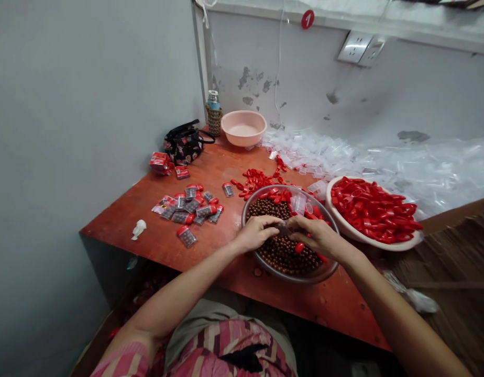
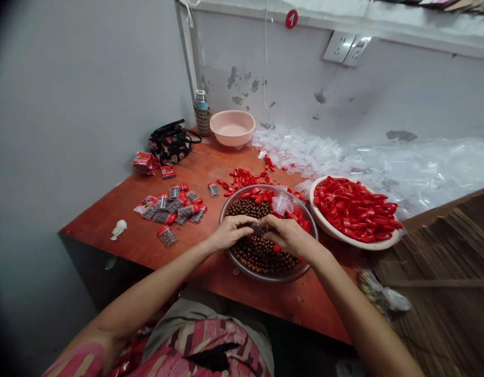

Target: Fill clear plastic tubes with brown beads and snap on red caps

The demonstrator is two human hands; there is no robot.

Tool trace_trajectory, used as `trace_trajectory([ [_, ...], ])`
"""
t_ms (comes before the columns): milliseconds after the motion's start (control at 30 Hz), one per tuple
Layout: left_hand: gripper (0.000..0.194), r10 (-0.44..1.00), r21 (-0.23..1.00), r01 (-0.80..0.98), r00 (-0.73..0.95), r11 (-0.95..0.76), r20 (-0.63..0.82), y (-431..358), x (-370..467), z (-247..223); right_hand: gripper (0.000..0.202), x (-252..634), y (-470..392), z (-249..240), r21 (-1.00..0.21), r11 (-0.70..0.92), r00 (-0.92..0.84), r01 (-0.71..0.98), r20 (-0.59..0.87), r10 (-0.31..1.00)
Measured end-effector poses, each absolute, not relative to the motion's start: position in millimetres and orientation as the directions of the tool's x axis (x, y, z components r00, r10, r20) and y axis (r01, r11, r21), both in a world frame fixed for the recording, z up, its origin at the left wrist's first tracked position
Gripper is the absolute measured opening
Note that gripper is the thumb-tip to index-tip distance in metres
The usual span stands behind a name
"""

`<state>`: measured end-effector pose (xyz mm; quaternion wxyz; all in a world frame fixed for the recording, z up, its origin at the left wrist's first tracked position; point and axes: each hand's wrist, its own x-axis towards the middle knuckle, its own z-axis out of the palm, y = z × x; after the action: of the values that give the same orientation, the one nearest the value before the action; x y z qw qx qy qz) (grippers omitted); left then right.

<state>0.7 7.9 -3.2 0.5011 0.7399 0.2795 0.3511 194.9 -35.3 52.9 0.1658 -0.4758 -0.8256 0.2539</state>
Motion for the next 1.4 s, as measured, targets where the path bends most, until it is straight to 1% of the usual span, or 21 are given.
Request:
trace_trajectory([
  [100, 0.026, 0.759, 0.903, 0.12, 0.593, -0.413, 0.269, 6, 0, -1, 0.012, 192, -36, 51, -0.544, 0.435, -0.516, 0.717, 0.005, 0.857],
  [233, 0.026, 0.761, 0.888, 0.13, 0.579, -0.441, 0.293, 3, 1, 1, 0.01, 193, -38, 52, -0.541, 0.402, -0.463, 0.739, 0.025, 0.886],
  [300, 0.026, 0.779, 0.894, 0.12, 0.55, -0.433, 0.303, 3, 1, -1, 0.012, 200, -40, 53, -0.545, 0.362, -0.418, 0.756, 0.023, 0.908],
  [367, 0.026, 0.817, 0.934, 0.06, 0.507, -0.352, 0.276, 5, 2, -3, 0.018, 213, -43, 53, -0.528, 0.311, -0.347, 0.79, 0.034, 0.937],
  [433, 0.029, 0.845, 0.983, -0.095, 0.503, -0.156, 0.182, 7, 2, -5, 0.025, 226, -48, 50, -0.443, 0.271, -0.273, 0.855, 0.06, 0.96],
  [500, 0.037, 0.84, 0.963, -0.261, 0.536, 0.072, 0.083, 9, 3, -6, 0.024, 235, -53, 45, -0.29, 0.252, -0.245, 0.923, 0.061, 0.968],
  [533, 0.04, 0.836, 0.94, -0.311, 0.546, 0.142, 0.055, 10, 2, -6, 0.023, 237, -56, 42, -0.207, 0.23, -0.227, 0.951, 0.038, 0.973],
  [567, 0.042, 0.833, 0.93, -0.328, 0.552, 0.165, 0.047, 10, 2, -6, 0.024, 236, -57, 38, -0.133, 0.193, -0.195, 0.972, -0.002, 0.981],
  [600, 0.042, 0.831, 0.936, -0.319, 0.554, 0.15, 0.056, 10, 2, -6, 0.026, 233, -58, 35, -0.067, 0.135, -0.138, 0.989, -0.05, 0.989],
  [667, 0.037, 0.828, 0.957, -0.278, 0.554, 0.085, 0.087, 9, 2, -7, 0.031, 223, -58, 28, 0.047, -0.024, 0.03, 0.999, -0.129, 0.991],
  [733, 0.035, 0.829, 0.964, -0.257, 0.551, 0.061, 0.095, 8, 1, -7, 0.038, 211, -54, 22, 0.119, -0.155, 0.173, 0.981, -0.157, 0.972],
  [800, 0.036, 0.831, 0.961, -0.267, 0.55, 0.074, 0.088, 8, 1, -7, 0.04, 203, -50, 17, 0.137, -0.209, 0.229, 0.968, -0.15, 0.962],
  [867, 0.037, 0.817, 0.95, -0.286, 0.573, 0.124, 0.065, 8, 1, -5, 0.036, 200, -46, 12, 0.111, -0.2, 0.214, 0.974, -0.137, 0.967],
  [900, 0.039, 0.809, 0.936, -0.303, 0.586, 0.177, 0.037, 8, 1, -3, 0.034, 200, -46, 10, 0.083, -0.183, 0.193, 0.98, -0.127, 0.973],
  [1000, 0.042, 0.79, 0.849, -0.371, 0.607, 0.377, -0.085, 10, 1, 0, 0.032, 206, -46, 5, -0.051, -0.089, 0.083, 0.995, -0.103, 0.991],
  [1067, 0.041, 0.784, 0.807, -0.4, 0.609, 0.434, -0.12, 11, 1, 2, 0.028, 210, -47, 2, -0.146, -0.026, 0.01, 0.989, -0.107, 0.994],
  [1167, 0.038, 0.78, 0.797, -0.415, 0.616, 0.439, -0.109, 11, 0, 3, 0.02, 214, -49, -1, -0.278, -0.008, -0.025, 0.961, -0.115, 0.993],
  [1233, 0.039, 0.774, 0.81, -0.404, 0.627, 0.424, -0.092, 10, -1, 3, 0.019, 215, -50, -3, -0.413, -0.031, -0.019, 0.91, -0.116, 0.993],
  [1300, 0.042, 0.769, 0.839, -0.396, 0.638, 0.374, -0.042, 8, -3, 1, 0.026, 215, -48, -1, -0.594, -0.062, 0.006, 0.802, -0.095, 0.995],
  [1367, 0.042, 0.768, 0.875, -0.391, 0.64, 0.285, 0.036, 6, -4, -1, 0.034, 214, -46, 4, -0.77, -0.08, 0.061, 0.633, -0.054, 0.997],
  [1400, 0.041, 0.767, 0.902, -0.374, 0.637, 0.216, 0.08, 5, -5, -1, 0.037, 213, -45, 8, -0.834, -0.086, 0.093, 0.545, -0.042, 0.995],
])
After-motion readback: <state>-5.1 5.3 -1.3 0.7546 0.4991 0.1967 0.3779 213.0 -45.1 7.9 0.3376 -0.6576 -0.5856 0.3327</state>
